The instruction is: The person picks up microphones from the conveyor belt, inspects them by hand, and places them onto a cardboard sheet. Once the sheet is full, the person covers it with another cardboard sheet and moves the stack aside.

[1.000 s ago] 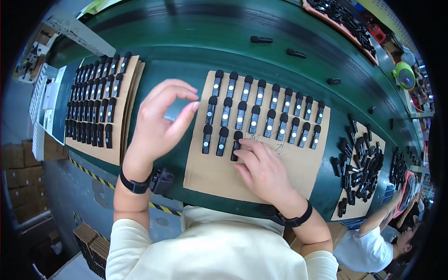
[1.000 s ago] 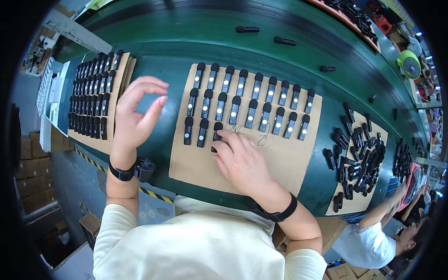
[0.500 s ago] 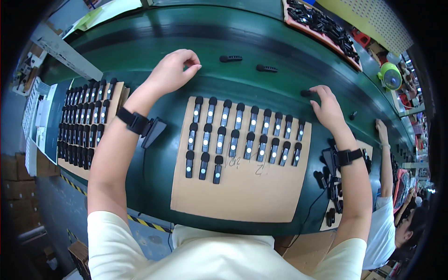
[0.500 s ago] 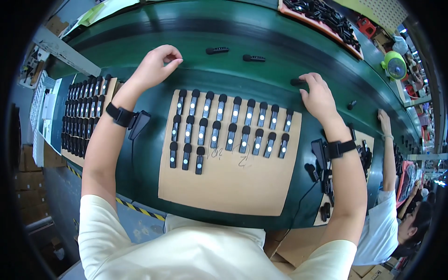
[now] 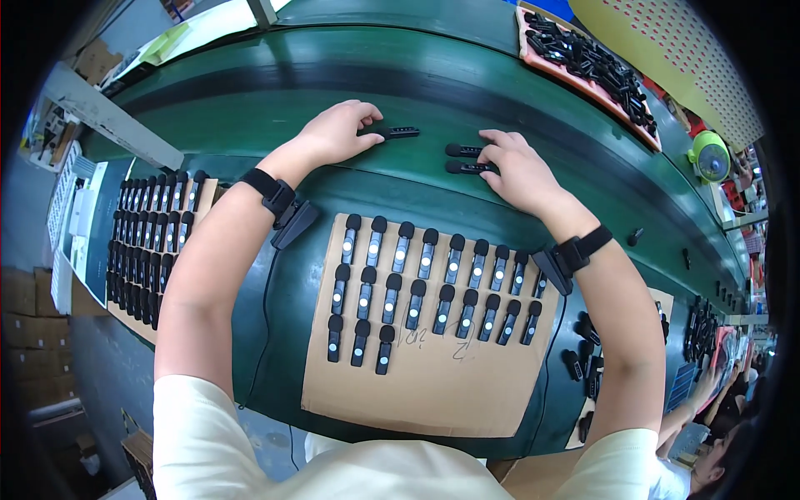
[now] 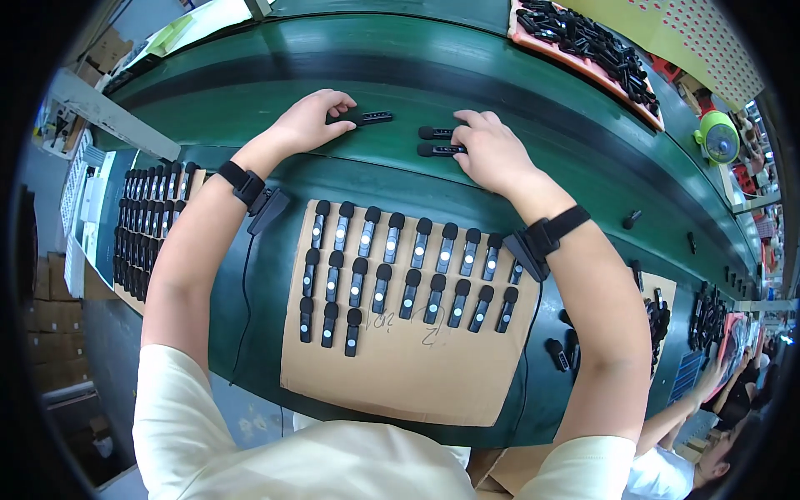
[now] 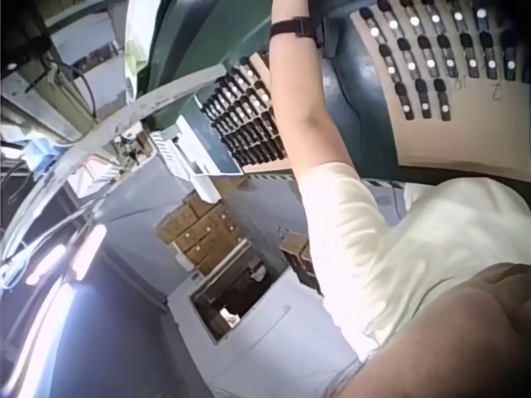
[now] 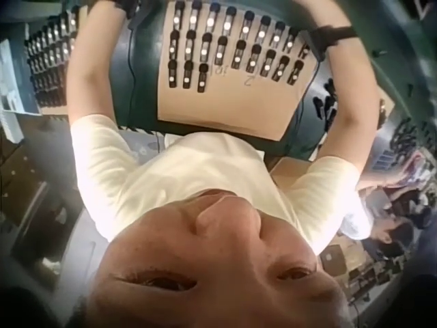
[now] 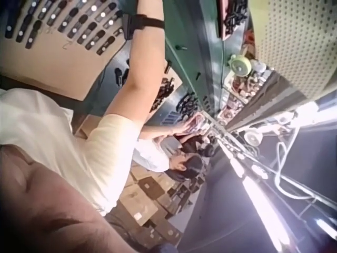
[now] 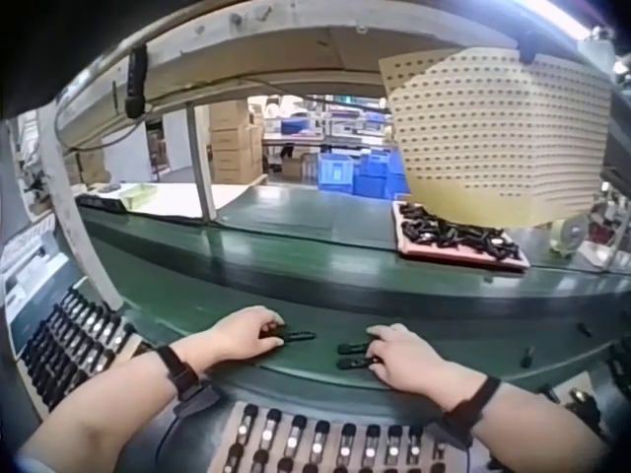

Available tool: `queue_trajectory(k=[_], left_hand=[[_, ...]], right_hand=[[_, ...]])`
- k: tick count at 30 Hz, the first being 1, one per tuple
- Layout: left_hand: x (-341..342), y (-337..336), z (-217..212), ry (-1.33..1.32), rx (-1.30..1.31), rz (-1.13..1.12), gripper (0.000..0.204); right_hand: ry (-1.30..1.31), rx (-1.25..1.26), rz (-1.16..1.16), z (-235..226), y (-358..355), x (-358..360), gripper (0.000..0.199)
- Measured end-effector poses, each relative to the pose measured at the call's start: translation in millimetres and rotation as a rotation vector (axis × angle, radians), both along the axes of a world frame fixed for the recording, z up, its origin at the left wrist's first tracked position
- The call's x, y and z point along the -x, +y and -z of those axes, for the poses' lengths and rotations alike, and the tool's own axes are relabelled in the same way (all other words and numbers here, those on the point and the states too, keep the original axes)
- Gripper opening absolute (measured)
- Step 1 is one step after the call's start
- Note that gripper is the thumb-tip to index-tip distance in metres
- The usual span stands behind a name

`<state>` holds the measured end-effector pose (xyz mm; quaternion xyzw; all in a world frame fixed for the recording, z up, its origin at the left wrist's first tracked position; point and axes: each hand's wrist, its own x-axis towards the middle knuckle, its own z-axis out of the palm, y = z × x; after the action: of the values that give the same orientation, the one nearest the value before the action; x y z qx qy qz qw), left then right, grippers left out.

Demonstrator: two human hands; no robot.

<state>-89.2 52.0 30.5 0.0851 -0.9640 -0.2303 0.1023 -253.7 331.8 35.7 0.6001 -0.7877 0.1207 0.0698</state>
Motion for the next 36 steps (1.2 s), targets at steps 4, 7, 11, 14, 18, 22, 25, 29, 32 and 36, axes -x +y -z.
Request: queue_trajectory(k=[4, 7, 11, 14, 18, 22, 25, 29, 32, 36], left_hand=[[6, -1, 5, -0.015, 0.048, 0.012, 0.027], [7, -3, 6, -0.01, 0.084, 0.031, 0.026], [0, -4, 5, 0.011, 0.082, 0.005, 0.022], [-13, 2, -2, -0.016, -0.052, -0.059, 0.019], [-34, 23, -11, 0.144, -0.171, -0.038, 0.018], [-75, 65, -42, 0.286, -0.154, 0.013, 0.018], [-112, 105, -66, 0.37, -0.113, 0.087, 0.021], [-168, 149, -82, 0.406, -0.166, 0.112, 0.022], [-202, 176, -86, 0.42, -0.298, 0.123, 0.024], [-214, 207, -76, 0.445, -0.471, 0.159, 0.025]], right_hand=[[-0.148, -0.094, -0.012, -5, -13, 7, 0.021], [-0.137, -0.184, 0.006, -12, -7, 8, 0.021], [-0.167, -0.129, 0.069, -30, 31, 3, 0.021], [-0.127, -0.075, 0.13, -52, 87, -6, 0.021], [-0.099, -0.036, 0.253, -78, 171, -43, 0.023], [-0.07, 0.037, 0.347, -81, 247, -108, 0.024], [-0.118, -0.034, 0.455, -76, 294, -165, 0.024], [-0.255, -0.039, 0.575, -54, 341, -221, 0.023], [-0.235, -0.094, 0.659, -41, 360, -246, 0.023], [-0.131, -0.084, 0.749, -22, 368, -252, 0.024]])
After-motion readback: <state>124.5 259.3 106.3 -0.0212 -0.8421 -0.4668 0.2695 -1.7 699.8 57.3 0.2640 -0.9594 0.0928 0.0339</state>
